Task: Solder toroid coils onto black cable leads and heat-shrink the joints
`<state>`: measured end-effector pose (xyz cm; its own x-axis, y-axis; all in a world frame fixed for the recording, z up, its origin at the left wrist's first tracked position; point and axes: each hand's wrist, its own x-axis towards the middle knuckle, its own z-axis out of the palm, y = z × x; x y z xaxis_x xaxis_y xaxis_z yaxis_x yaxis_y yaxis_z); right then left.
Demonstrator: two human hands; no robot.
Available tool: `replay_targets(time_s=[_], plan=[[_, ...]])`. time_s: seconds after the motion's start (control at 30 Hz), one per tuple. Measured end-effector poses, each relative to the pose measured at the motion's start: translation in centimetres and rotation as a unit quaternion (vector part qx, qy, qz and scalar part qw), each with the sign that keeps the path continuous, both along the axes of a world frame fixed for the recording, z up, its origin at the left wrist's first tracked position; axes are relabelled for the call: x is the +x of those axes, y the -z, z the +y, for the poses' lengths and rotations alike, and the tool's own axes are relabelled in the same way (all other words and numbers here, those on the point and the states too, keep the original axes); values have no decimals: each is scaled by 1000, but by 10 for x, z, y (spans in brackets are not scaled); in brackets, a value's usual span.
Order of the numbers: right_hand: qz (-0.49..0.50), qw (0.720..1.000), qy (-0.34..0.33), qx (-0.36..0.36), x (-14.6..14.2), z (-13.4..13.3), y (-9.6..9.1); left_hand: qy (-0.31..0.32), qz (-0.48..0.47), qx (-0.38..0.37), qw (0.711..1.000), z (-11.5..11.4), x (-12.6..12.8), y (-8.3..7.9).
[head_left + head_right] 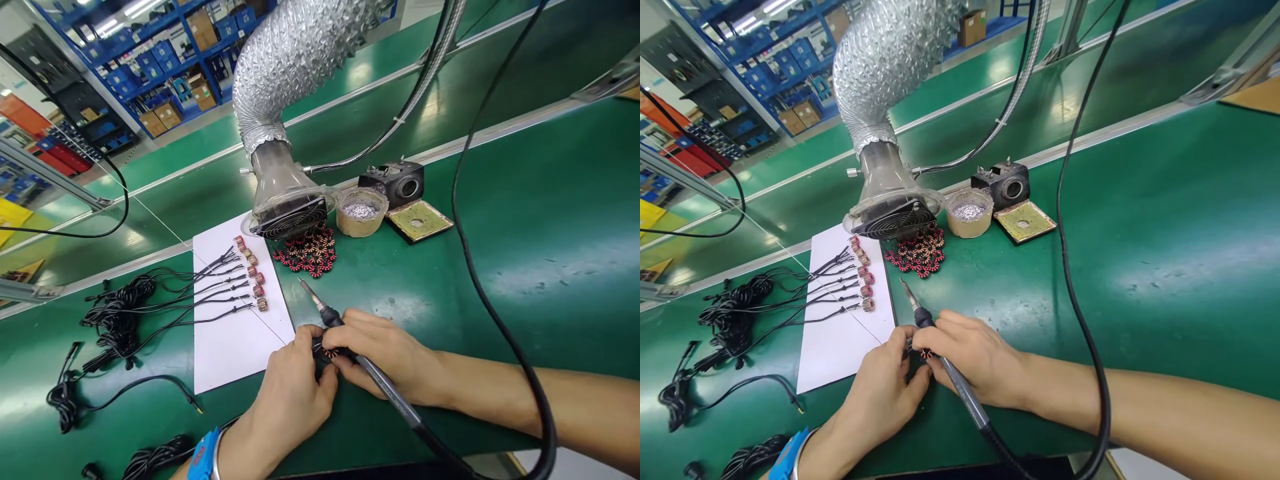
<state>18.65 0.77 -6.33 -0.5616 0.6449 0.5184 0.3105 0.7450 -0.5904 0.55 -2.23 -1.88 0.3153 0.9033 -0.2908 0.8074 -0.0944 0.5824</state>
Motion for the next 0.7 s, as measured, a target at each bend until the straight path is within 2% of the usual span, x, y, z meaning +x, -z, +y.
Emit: replay_targets(time_s=[0.1,0.23,0.37,0.5,0.7], plan=[[29,999,12,12,-1,-2,3,-1,-3,-17,1000,0,0,0],[68,997,26,-18,1,-2,2,-15,-30,-23,999,2,-1,-2],[95,994,40,-38,5,-1,-6,-41,-127,-89,987,1,-5,-12],[135,985,12,-108,6,-2,-12,-71,-233,-110,964,-1,-11,-18],[148,971,-23,-184,6,-4,-21,-69,-243,-92,963,-2,-13,-16]])
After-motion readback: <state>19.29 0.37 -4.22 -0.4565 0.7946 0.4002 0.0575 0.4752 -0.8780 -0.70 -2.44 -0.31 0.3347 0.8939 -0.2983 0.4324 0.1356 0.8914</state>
